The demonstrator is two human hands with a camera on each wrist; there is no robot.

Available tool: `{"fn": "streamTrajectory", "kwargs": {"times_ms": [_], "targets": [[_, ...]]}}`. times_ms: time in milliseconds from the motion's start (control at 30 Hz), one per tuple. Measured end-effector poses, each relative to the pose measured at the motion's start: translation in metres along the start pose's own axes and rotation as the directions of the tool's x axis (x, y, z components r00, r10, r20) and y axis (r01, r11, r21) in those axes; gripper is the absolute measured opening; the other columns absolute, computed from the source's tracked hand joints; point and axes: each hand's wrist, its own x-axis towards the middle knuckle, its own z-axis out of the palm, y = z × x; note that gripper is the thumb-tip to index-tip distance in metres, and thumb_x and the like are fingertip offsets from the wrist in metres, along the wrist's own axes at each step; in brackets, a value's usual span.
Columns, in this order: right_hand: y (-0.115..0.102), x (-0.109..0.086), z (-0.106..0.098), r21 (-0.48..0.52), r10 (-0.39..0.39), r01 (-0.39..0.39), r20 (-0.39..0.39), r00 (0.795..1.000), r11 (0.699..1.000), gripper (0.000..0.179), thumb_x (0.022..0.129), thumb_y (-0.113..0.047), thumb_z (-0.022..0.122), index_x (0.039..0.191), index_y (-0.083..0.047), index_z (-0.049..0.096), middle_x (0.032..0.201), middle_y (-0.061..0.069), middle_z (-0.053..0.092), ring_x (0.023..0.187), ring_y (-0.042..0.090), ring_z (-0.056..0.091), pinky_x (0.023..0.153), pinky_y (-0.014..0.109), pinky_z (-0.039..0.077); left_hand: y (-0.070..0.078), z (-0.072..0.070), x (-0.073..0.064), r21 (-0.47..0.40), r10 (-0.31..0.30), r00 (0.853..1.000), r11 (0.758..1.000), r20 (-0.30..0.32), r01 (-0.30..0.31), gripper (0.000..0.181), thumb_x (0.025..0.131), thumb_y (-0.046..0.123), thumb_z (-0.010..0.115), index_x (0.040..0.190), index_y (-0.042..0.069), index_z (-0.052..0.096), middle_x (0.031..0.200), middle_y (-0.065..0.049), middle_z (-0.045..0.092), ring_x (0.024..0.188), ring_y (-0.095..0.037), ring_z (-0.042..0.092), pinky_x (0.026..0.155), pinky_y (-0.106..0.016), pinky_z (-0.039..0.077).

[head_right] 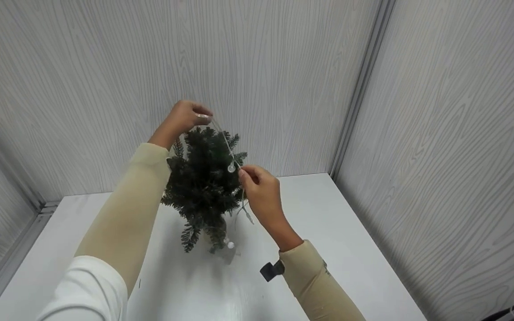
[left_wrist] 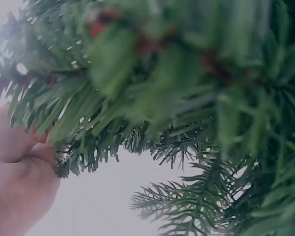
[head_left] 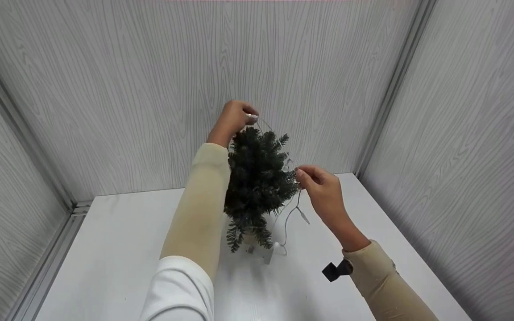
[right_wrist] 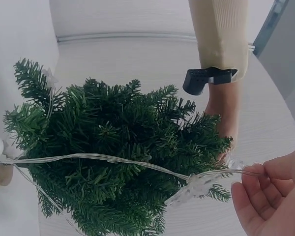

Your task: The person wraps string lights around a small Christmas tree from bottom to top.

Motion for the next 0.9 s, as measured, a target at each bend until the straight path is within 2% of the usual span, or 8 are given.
{"fn": "streamTrajectory", "kwargs": {"times_ms": [167, 400, 500, 600, 733, 800, 900], "targets": [[0.003, 0.004, 0.005, 0.032, 0.001, -0.001, -0.001, 1.0, 0.999, 0.02, 0.096, -0.009, 0.058, 0.107, 0.004, 0.068, 0.087, 0.013, 0.065, 0.083, 0.037, 0.061, 0.07, 0.024, 0.05, -0.01, -0.009, -0.004, -0.035, 0.025, 1.0, 0.999, 0.002, -0.025, 0.024, 0.094, 0.016, 0.062, 0.118, 0.013, 0.067, 0.123, -0.004, 0.061, 0.108, -0.015, 0.06, 0.076, -0.031, 0.048], [0.005, 0.007, 0.005, 0.044, 0.008, -0.008, -0.001, 1.0, 0.999, 0.021, 0.096, -0.01, 0.059, 0.109, 0.004, 0.067, 0.093, 0.024, 0.065, 0.082, 0.032, 0.061, 0.07, 0.023, 0.05, -0.02, -0.016, -0.016, -0.102, 0.132, 0.989, 0.985, -0.059, -0.138, 0.023, 0.094, 0.019, 0.063, 0.116, 0.015, 0.068, 0.118, -0.002, 0.064, 0.107, -0.013, 0.06, 0.089, -0.032, 0.049], [0.005, 0.007, 0.005, 0.049, 0.007, -0.007, -0.001, 1.0, 0.999, 0.022, 0.096, -0.01, 0.058, 0.11, 0.005, 0.067, 0.094, 0.023, 0.065, 0.082, 0.029, 0.061, 0.072, 0.026, 0.051, -0.021, -0.017, -0.026, -0.157, 0.196, 0.977, 0.966, -0.088, -0.208, 0.023, 0.093, 0.02, 0.064, 0.115, 0.014, 0.069, 0.117, -0.003, 0.065, 0.105, -0.013, 0.061, 0.09, -0.032, 0.049], [0.006, 0.007, 0.005, 0.066, 0.006, -0.006, 0.007, 1.0, 0.998, 0.024, 0.096, -0.01, 0.058, 0.111, 0.006, 0.065, 0.097, 0.023, 0.065, 0.087, 0.036, 0.061, 0.077, 0.037, 0.052, -0.021, -0.016, -0.039, -0.215, 0.26, 0.96, 0.936, -0.107, -0.278, 0.023, 0.092, 0.02, 0.066, 0.114, 0.012, 0.069, 0.116, -0.006, 0.066, 0.103, -0.014, 0.063, 0.092, -0.034, 0.049], [0.007, 0.008, 0.006, 0.087, 0.013, -0.014, 0.017, 1.0, 0.996, 0.025, 0.097, -0.01, 0.057, 0.113, 0.008, 0.064, 0.099, 0.026, 0.064, 0.09, 0.04, 0.06, 0.081, 0.046, 0.05, -0.01, -0.012, -0.068, -0.244, 0.319, 0.941, 0.909, -0.116, -0.338, 0.025, 0.092, 0.017, 0.065, 0.115, 0.008, 0.068, 0.116, -0.011, 0.066, 0.103, -0.017, 0.063, 0.094, -0.037, 0.048], [0.007, 0.008, 0.007, 0.089, 0.023, -0.024, 0.016, 1.0, 0.996, 0.026, 0.097, -0.011, 0.057, 0.114, 0.007, 0.064, 0.1, 0.026, 0.063, 0.09, 0.037, 0.06, 0.08, 0.043, 0.051, -0.004, -0.007, -0.081, -0.24, 0.35, 0.929, 0.898, -0.123, -0.37, 0.025, 0.092, 0.016, 0.065, 0.115, 0.006, 0.068, 0.114, -0.013, 0.066, 0.102, -0.017, 0.063, 0.091, -0.037, 0.049], [0.007, 0.008, 0.007, 0.087, 0.024, -0.025, 0.014, 1.0, 0.996, 0.024, 0.097, -0.012, 0.057, 0.113, 0.005, 0.064, 0.097, 0.024, 0.063, 0.085, 0.028, 0.06, 0.077, 0.037, 0.051, -0.002, 0.009, -0.09, -0.233, 0.388, 0.91, 0.88, -0.147, -0.413, 0.023, 0.09, 0.015, 0.067, 0.112, 0.005, 0.069, 0.11, -0.011, 0.066, 0.098, -0.017, 0.063, 0.086, -0.034, 0.052]]}}
